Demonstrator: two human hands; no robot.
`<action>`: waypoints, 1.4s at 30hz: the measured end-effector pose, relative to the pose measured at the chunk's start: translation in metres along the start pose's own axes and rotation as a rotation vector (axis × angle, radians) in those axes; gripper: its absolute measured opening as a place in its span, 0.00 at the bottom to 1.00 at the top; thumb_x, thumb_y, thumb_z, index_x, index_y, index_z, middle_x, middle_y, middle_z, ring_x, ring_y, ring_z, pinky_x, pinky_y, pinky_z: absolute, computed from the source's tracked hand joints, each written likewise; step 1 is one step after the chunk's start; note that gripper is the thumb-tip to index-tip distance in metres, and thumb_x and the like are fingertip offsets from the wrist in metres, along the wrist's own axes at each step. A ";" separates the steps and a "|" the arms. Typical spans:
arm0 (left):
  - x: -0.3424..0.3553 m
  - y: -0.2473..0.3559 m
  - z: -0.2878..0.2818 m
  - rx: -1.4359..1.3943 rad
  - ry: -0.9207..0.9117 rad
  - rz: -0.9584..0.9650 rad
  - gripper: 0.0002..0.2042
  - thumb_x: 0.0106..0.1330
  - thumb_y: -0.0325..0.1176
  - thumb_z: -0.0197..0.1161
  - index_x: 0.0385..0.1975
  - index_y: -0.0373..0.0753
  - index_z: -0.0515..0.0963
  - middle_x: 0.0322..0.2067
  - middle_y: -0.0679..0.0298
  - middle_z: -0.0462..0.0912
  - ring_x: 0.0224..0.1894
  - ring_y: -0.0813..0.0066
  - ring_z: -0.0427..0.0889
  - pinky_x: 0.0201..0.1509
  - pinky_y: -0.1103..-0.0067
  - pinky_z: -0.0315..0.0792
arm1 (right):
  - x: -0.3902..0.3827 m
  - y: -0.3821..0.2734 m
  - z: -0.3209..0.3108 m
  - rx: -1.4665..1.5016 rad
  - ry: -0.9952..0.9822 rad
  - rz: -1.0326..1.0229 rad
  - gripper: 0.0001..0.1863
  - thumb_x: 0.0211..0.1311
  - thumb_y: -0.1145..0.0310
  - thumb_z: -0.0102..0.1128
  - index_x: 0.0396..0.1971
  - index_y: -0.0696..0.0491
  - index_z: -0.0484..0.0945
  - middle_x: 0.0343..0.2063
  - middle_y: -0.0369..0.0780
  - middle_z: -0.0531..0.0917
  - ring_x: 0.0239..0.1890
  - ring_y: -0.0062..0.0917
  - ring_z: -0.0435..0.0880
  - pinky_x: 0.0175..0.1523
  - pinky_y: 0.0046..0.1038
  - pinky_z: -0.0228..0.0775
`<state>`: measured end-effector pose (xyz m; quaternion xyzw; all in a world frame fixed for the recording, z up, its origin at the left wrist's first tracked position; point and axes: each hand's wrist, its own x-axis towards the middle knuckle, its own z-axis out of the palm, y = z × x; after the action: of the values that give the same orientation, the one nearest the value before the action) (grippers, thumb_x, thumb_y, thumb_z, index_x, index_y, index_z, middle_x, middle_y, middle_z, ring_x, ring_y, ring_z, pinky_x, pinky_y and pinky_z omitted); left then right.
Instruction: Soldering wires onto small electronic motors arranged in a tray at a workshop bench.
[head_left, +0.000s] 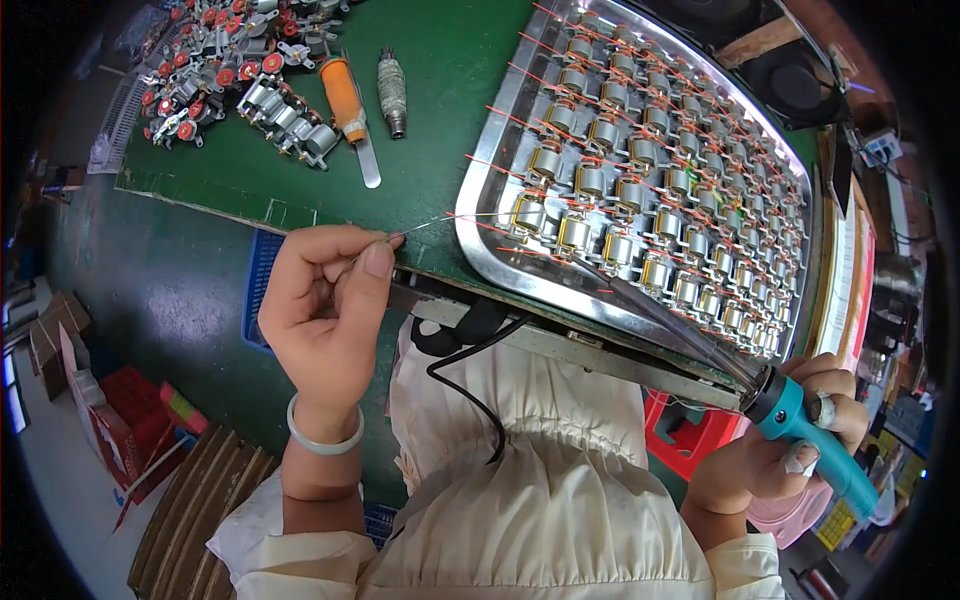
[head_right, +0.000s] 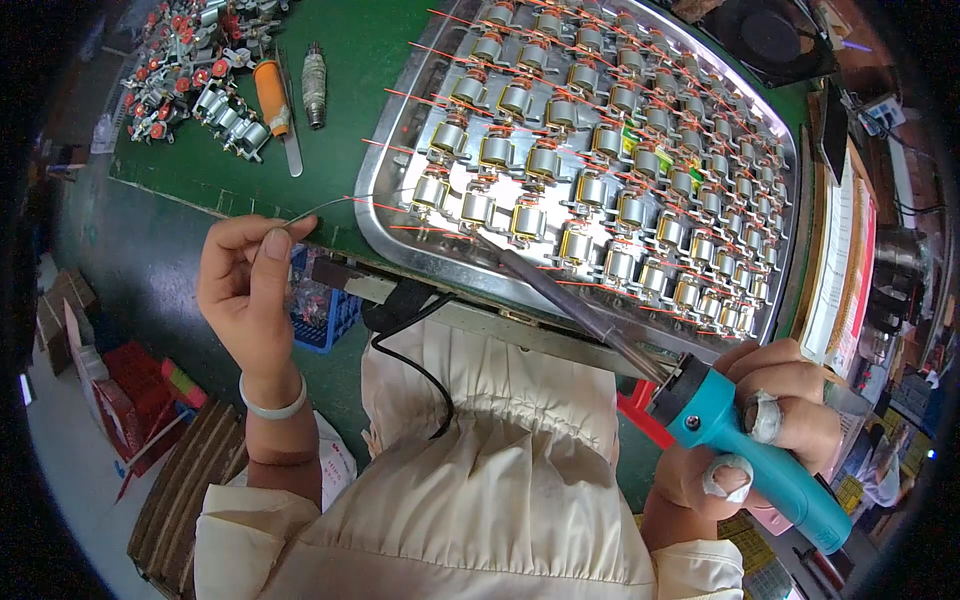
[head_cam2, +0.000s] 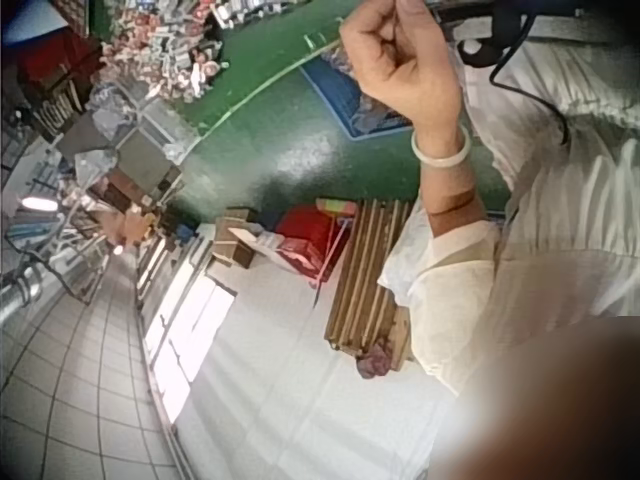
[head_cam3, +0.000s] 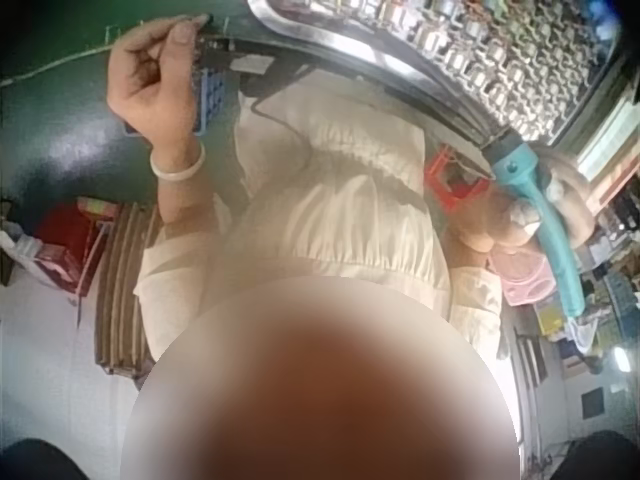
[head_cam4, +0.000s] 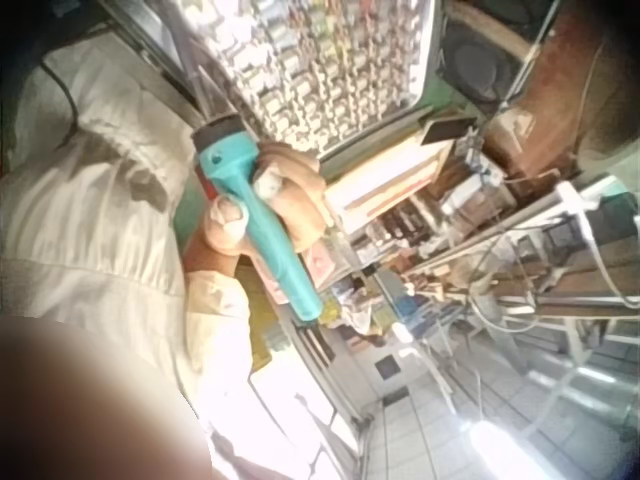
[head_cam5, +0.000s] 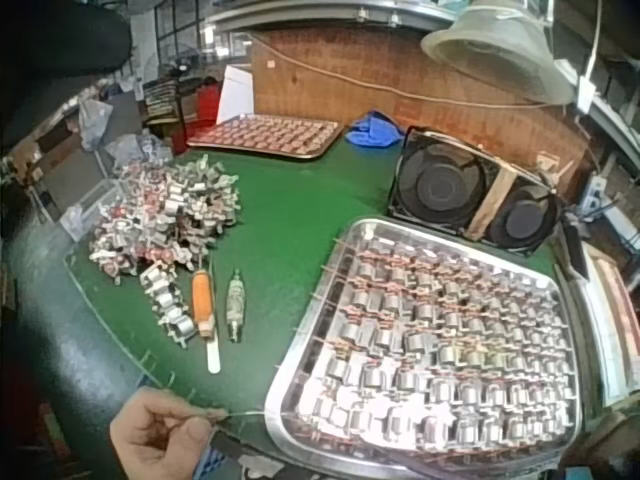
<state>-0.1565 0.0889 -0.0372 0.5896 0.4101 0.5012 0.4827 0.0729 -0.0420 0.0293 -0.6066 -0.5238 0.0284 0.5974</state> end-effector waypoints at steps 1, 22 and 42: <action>0.000 0.000 0.000 0.000 0.000 0.000 0.04 0.52 0.20 0.52 0.27 0.31 0.68 0.24 0.67 0.74 0.18 0.94 0.59 0.21 0.96 0.53 | 0.000 0.000 0.000 0.008 -0.002 0.004 0.21 0.42 0.51 0.57 0.22 0.50 0.61 0.15 0.36 0.63 0.17 0.22 0.63 0.19 0.19 0.59; -0.001 0.000 -0.001 0.035 0.027 -0.011 0.04 0.52 0.20 0.53 0.26 0.31 0.68 0.24 0.66 0.74 0.17 0.95 0.59 0.20 0.96 0.51 | 0.000 0.002 0.003 -0.002 0.029 0.009 0.20 0.42 0.51 0.57 0.22 0.51 0.60 0.16 0.36 0.63 0.18 0.21 0.61 0.18 0.17 0.56; -0.001 0.006 0.002 0.219 -0.055 0.136 0.04 0.46 0.18 0.56 0.23 0.30 0.72 0.16 0.70 0.67 0.15 0.90 0.55 0.21 0.92 0.52 | 0.004 0.003 -0.014 0.004 0.072 -0.011 0.18 0.44 0.54 0.54 0.26 0.53 0.63 0.15 0.36 0.63 0.17 0.22 0.61 0.22 0.21 0.56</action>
<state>-0.1544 0.0863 -0.0312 0.6786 0.4081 0.4687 0.3916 0.0858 -0.0482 0.0331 -0.6031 -0.5052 0.0042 0.6173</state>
